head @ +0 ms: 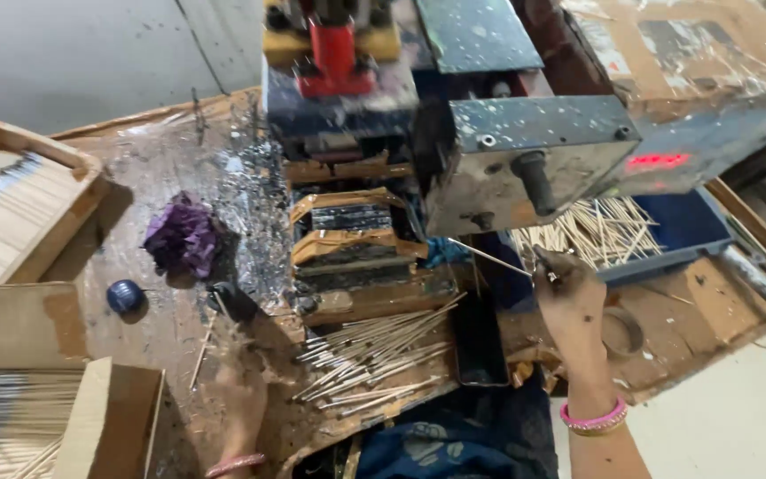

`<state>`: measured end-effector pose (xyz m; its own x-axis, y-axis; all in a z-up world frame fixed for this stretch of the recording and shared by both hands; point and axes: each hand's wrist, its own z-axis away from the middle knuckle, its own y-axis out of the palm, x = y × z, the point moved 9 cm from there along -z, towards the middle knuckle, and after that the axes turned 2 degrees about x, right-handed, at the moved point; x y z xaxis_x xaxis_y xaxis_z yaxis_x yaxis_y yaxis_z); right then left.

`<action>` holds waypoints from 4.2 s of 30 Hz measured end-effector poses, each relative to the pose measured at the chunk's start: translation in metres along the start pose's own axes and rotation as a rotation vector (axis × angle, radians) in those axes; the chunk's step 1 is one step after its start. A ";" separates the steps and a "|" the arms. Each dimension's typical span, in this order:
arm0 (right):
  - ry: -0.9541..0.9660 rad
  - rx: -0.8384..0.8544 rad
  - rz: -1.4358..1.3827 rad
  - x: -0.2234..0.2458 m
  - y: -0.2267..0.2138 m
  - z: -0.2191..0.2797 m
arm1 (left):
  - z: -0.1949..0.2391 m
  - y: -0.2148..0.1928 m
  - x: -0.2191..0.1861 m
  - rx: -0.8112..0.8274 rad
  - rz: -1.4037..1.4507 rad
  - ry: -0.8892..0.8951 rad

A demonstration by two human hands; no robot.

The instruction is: Processing incense sticks using a dipping and sorting machine in a factory environment.

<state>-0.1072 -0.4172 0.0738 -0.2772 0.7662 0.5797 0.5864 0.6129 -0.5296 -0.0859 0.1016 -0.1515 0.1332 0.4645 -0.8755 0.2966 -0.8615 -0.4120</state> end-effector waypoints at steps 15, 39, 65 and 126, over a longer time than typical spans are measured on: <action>0.156 0.607 -0.874 0.095 0.127 -0.018 | -0.067 0.041 -0.145 0.589 0.328 0.107; -0.296 0.577 0.587 0.086 0.180 -0.057 | -0.191 0.071 -0.137 0.170 0.758 -0.088; 0.214 0.587 -0.822 0.076 0.123 0.015 | -0.028 0.048 -0.221 0.538 0.170 0.366; 0.254 0.598 -0.990 0.099 0.151 -0.011 | -0.054 0.017 -0.185 0.341 0.321 0.288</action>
<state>-0.0378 -0.2510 0.0579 -0.2116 -0.1122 0.9709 -0.2667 0.9623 0.0530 -0.0544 0.0118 0.0169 0.4340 0.1634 -0.8860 -0.1182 -0.9646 -0.2358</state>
